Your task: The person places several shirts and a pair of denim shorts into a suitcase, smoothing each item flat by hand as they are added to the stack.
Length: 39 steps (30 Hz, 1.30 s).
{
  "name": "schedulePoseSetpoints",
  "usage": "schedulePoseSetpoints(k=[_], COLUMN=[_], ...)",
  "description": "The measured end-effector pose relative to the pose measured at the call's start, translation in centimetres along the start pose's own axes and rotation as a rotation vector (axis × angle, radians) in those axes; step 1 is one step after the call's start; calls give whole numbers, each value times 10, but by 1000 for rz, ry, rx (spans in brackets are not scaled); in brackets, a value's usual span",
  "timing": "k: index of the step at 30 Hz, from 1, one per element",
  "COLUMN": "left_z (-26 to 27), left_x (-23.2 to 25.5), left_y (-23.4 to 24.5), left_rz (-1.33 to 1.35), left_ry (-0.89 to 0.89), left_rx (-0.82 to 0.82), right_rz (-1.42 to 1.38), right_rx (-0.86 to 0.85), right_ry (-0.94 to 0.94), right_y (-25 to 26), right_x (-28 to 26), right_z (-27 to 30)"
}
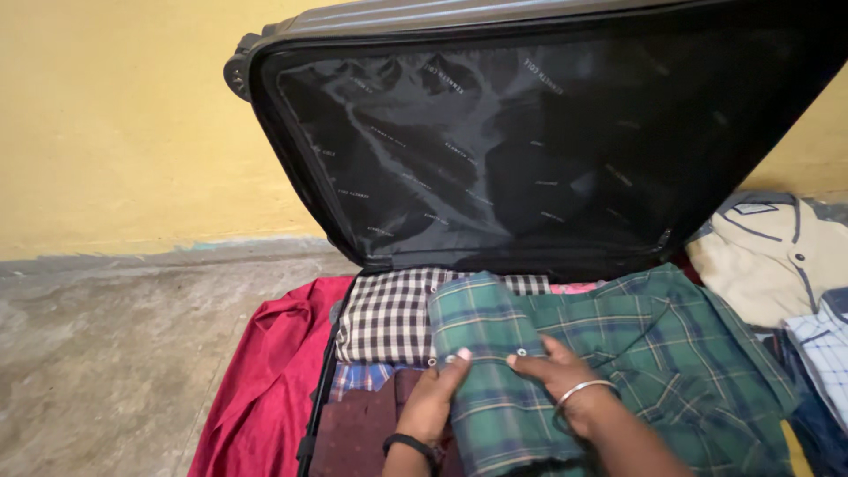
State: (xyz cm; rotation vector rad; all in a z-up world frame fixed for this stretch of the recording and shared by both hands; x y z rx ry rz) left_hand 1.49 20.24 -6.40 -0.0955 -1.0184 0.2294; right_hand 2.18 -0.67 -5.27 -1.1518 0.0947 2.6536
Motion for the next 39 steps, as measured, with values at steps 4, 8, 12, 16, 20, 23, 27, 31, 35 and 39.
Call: schedulePoseSetpoints(k=[4,8,12,16,20,23,27,31,35,39], left_z=[-18,-6,12,9,10,19,33,52,65,49], left_x=[-21,-11,9,18,21,24,36,57,57,19], left_y=[-7,-15,-26,-23,-24,-28,-50,-90,-139,-166], left_rz=[-91,-369,-509,-370,-267,-510,-803,-948,-964,-830], left_ry=[-68,-230,-297,-260,-62,-164,-284,-480,-514,-621], left_rx=[179,382,470,413,358,401,455,455,361,201], right_rz=[318,630,600,360,497,884,668,324,-11,15], right_rx=[260,511,498,243,234,435,449,175,-15,51], right_ry=[311,554,795,327,471,770,864,421,46,31], right_y=[10,14,14,22,26,26,28,37,68,92], right_x=[22,40,39,31,44,59,54,17,-22,-27], right_z=[-34,-46,-42,-41,-51,-47,-43,-38,-9,9])
Point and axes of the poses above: each hand's wrist, its own z-axis away from the middle knuckle, its own y-axis out of the back of the hand, x = y × z, the point moved 1 cm from there along -z, towards the middle knuckle, and after that the axes turned 13 degrees about x, right-handed, at the moved point
